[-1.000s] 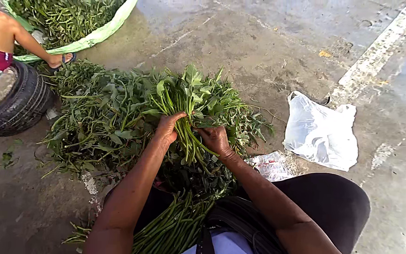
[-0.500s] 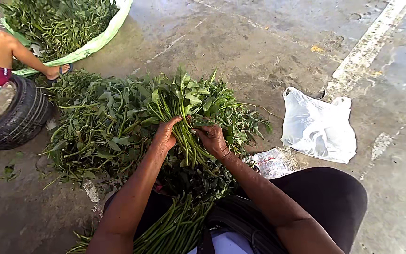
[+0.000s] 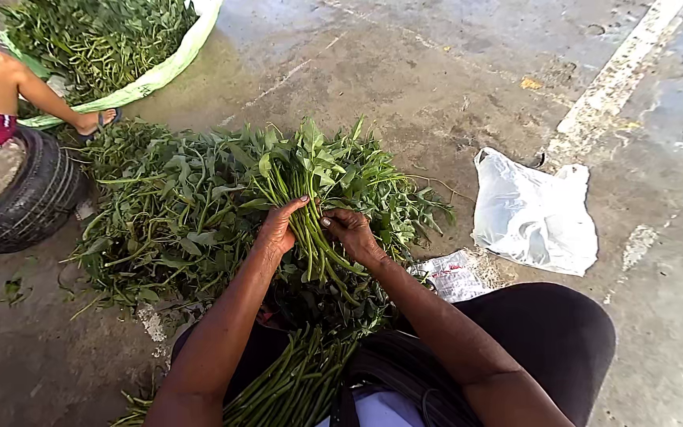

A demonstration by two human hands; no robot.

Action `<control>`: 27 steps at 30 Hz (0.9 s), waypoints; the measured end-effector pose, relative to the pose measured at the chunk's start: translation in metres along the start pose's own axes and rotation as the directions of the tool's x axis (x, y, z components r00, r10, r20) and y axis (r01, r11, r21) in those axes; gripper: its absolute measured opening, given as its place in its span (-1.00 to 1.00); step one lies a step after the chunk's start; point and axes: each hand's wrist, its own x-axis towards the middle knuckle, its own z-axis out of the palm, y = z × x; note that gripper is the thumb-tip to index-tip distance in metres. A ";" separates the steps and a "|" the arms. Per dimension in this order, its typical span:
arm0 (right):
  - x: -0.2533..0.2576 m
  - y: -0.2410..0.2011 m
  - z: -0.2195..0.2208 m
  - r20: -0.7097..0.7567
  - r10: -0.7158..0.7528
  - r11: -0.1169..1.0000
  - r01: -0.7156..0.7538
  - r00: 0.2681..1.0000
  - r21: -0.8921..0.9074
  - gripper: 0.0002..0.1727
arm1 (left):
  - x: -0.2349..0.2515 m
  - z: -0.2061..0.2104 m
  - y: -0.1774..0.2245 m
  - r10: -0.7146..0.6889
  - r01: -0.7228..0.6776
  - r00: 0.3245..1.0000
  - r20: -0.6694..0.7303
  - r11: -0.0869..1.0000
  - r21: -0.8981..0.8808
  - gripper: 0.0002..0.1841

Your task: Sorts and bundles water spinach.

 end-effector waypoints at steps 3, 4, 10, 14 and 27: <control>-0.001 0.002 0.000 0.032 0.099 0.976 -0.103 0.995 0.191 -0.85 | 0.001 -0.002 0.000 0.008 -0.006 0.994 0.106 1.000 -0.014 -0.79; -0.001 0.003 0.000 0.036 0.124 0.964 -0.129 0.992 0.232 -0.85 | 0.002 -0.003 0.000 0.012 -0.010 0.992 0.125 1.000 -0.016 -0.79; -0.001 0.006 0.007 0.049 0.199 0.908 -0.203 0.979 0.367 -0.78 | 0.001 -0.002 -0.001 0.092 -0.106 0.990 0.104 0.985 0.136 -0.70; 0.012 -0.020 0.022 -0.093 0.431 0.809 -0.339 0.897 0.480 -0.67 | -0.007 0.004 -0.005 0.153 -0.167 0.986 0.068 0.910 0.379 -0.43; 0.003 0.021 0.000 0.098 -0.020 0.972 0.043 0.995 -0.233 -0.70 | 0.019 -0.020 0.020 0.168 -0.145 0.985 -0.048 0.941 0.306 -0.62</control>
